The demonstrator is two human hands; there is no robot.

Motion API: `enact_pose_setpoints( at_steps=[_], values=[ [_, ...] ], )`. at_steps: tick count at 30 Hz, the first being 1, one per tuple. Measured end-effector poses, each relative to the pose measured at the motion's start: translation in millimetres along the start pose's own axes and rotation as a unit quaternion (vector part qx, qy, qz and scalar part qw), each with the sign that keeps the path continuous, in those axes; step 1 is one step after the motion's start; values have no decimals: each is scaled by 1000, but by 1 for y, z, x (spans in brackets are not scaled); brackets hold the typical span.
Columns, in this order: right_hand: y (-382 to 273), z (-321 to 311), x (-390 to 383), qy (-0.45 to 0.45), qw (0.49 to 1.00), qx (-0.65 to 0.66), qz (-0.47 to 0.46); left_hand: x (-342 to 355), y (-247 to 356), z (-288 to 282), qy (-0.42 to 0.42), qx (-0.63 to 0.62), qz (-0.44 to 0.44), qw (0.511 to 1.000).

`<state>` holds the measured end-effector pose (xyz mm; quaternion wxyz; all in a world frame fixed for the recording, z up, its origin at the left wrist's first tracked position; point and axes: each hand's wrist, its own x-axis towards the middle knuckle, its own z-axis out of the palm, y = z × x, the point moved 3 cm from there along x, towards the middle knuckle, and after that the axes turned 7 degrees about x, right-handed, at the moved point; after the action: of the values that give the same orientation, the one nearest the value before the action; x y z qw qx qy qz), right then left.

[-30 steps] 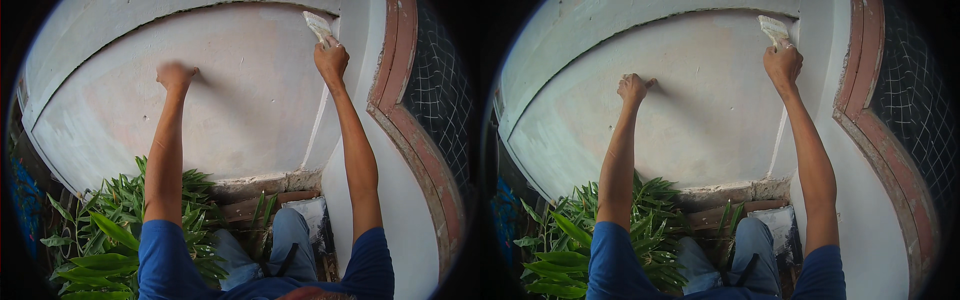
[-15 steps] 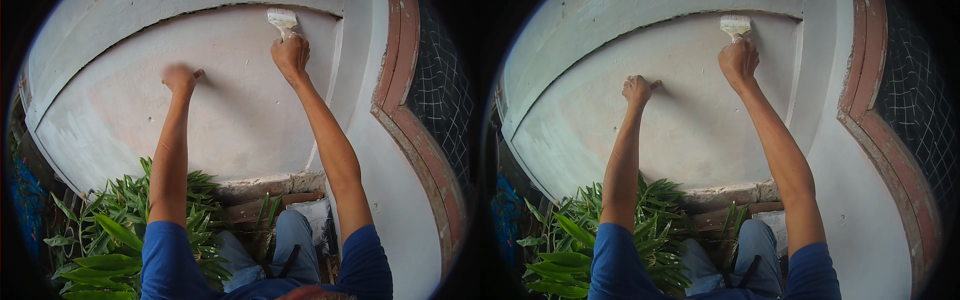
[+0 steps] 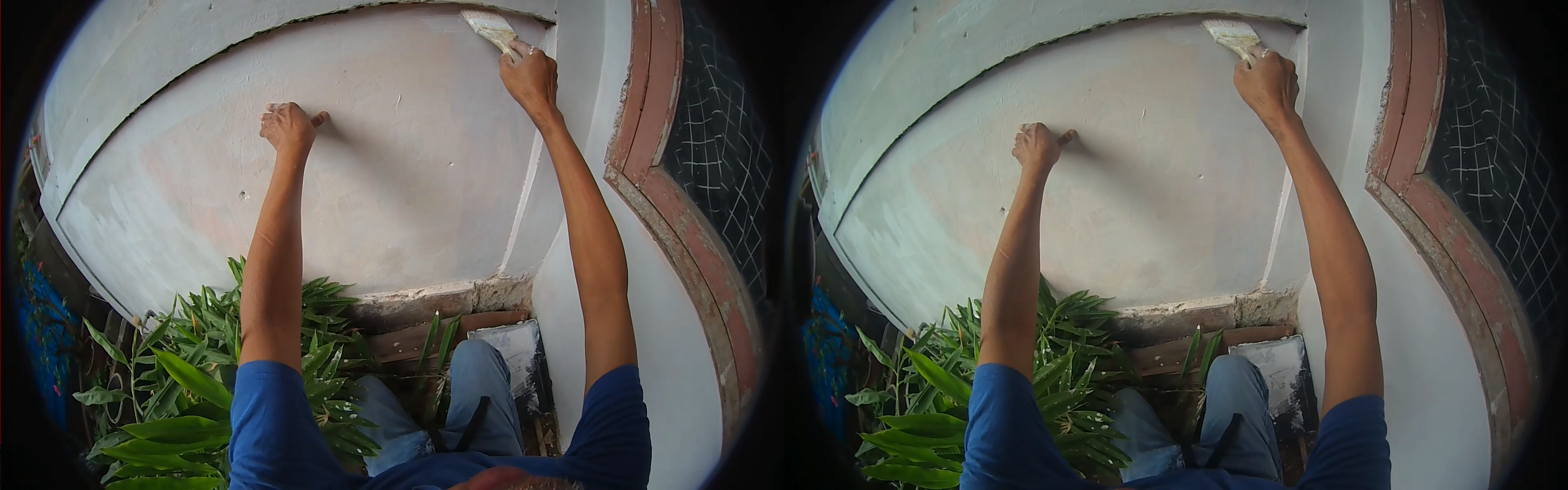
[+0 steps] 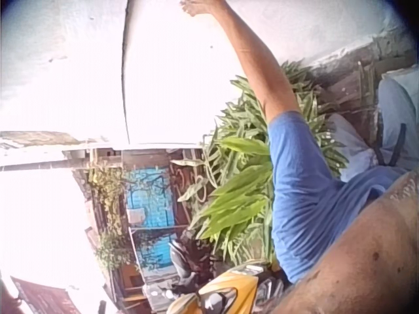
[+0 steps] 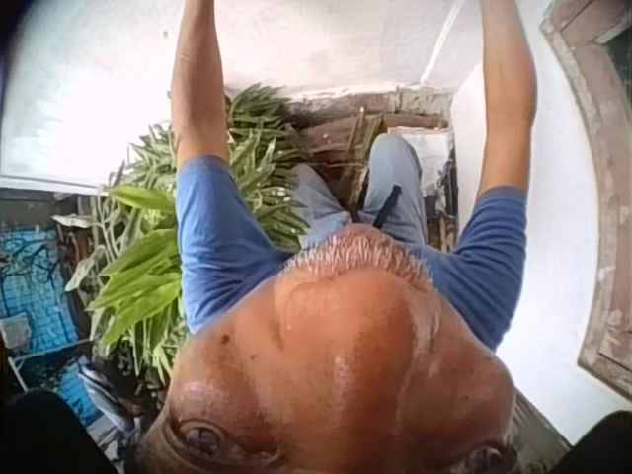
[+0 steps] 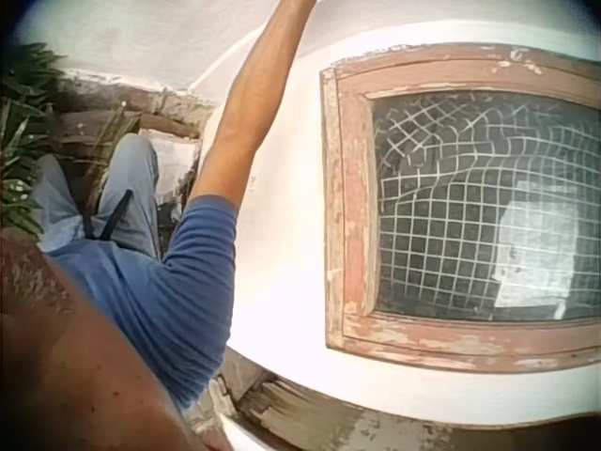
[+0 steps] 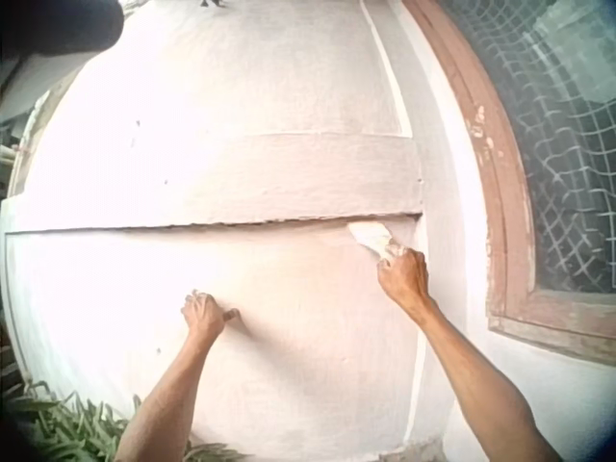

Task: The person applies a white substance to a wall with a brush, dipping the brush into a tray and spreading the material over the surface while squatting near plants.

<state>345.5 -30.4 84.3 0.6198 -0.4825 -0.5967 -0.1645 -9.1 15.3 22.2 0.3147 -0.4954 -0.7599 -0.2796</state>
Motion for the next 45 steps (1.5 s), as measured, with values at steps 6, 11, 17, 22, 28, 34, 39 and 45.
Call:
enact_pose_setpoints(
  at_steps=[6,11,17,22,28,34,39,45],
  values=[
    [17,-24,8,-7,997,-46,68,-1,-2,1,23,7,-1,1000],
    [-21,-16,24,-86,987,-76,111,0,5,-2,-16,6,2,1000],
    [-120,23,-2,-260,962,-59,64,1,-2,0,-38,-16,-25,999],
    [-145,41,-10,-318,944,57,61,2,0,-1,-38,14,-9,999],
    [-78,8,22,-296,929,161,154,-3,2,2,-11,-21,-10,1000],
    [7,-60,46,-167,959,129,190,-2,0,-2,-36,-28,-14,999],
    [17,-67,53,-132,971,23,200,1,-3,1,-40,10,-16,999],
    [-7,-50,67,-128,977,-138,104,-1,3,-2,-41,-24,-21,999]
  ],
)
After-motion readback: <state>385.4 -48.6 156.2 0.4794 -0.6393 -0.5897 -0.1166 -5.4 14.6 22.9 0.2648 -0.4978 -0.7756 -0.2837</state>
